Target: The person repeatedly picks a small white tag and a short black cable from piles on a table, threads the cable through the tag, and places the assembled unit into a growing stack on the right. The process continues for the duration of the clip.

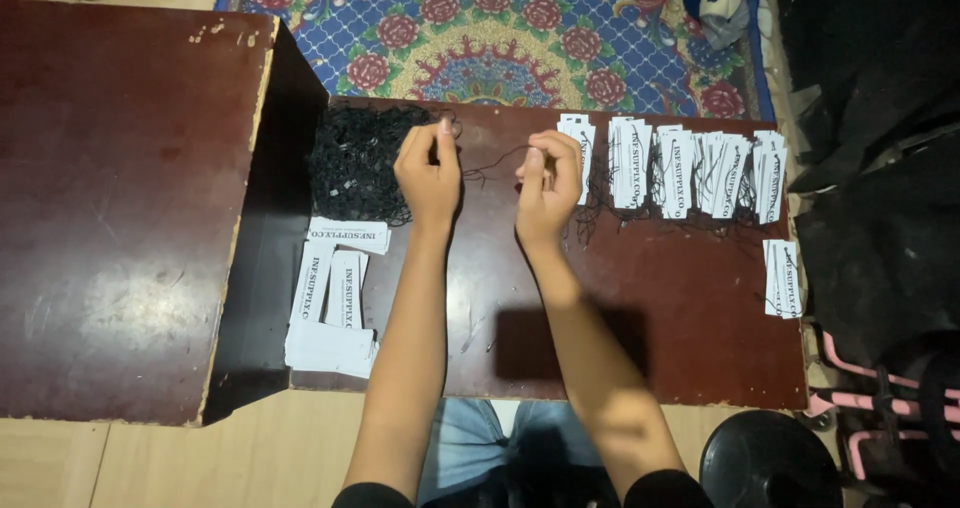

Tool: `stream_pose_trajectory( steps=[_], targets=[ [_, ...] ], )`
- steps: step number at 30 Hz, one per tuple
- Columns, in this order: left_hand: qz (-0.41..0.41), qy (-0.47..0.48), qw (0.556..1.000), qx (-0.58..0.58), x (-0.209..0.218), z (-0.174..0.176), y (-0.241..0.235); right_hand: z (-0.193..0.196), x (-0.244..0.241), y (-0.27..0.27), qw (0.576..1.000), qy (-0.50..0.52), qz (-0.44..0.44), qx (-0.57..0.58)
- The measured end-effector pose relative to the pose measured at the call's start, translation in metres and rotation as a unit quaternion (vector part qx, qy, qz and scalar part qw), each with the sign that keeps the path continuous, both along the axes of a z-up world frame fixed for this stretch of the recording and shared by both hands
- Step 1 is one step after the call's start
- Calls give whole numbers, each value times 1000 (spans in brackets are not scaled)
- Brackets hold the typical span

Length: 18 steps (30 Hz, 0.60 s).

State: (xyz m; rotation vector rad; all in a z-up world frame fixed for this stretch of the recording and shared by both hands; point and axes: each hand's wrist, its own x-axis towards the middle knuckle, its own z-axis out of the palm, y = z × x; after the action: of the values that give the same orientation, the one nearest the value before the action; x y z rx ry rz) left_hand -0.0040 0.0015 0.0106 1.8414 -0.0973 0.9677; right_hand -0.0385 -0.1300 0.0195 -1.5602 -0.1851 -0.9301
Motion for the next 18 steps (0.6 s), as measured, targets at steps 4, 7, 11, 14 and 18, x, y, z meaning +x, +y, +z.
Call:
stream_pose_trajectory(
  steps=[4,7,11,14,18],
  targets=[
    [-68,-27,997,-7,-3,4,-4,-2,6,-9,997,-11,-44,-57],
    [-116,-18,993,-20,-4,8,-7,-8,13,-23,993,-27,-105,-53],
    [-152,43,985,-74,3,-5,-5,-2,8,-34,993,-24,-116,-15],
    [-136,50,986,-84,6,-7,-4,0,10,-36,994,-14,-112,-9],
    [-101,18,993,-56,5,-8,1,4,8,-36,994,2,-96,-47]
  ],
)
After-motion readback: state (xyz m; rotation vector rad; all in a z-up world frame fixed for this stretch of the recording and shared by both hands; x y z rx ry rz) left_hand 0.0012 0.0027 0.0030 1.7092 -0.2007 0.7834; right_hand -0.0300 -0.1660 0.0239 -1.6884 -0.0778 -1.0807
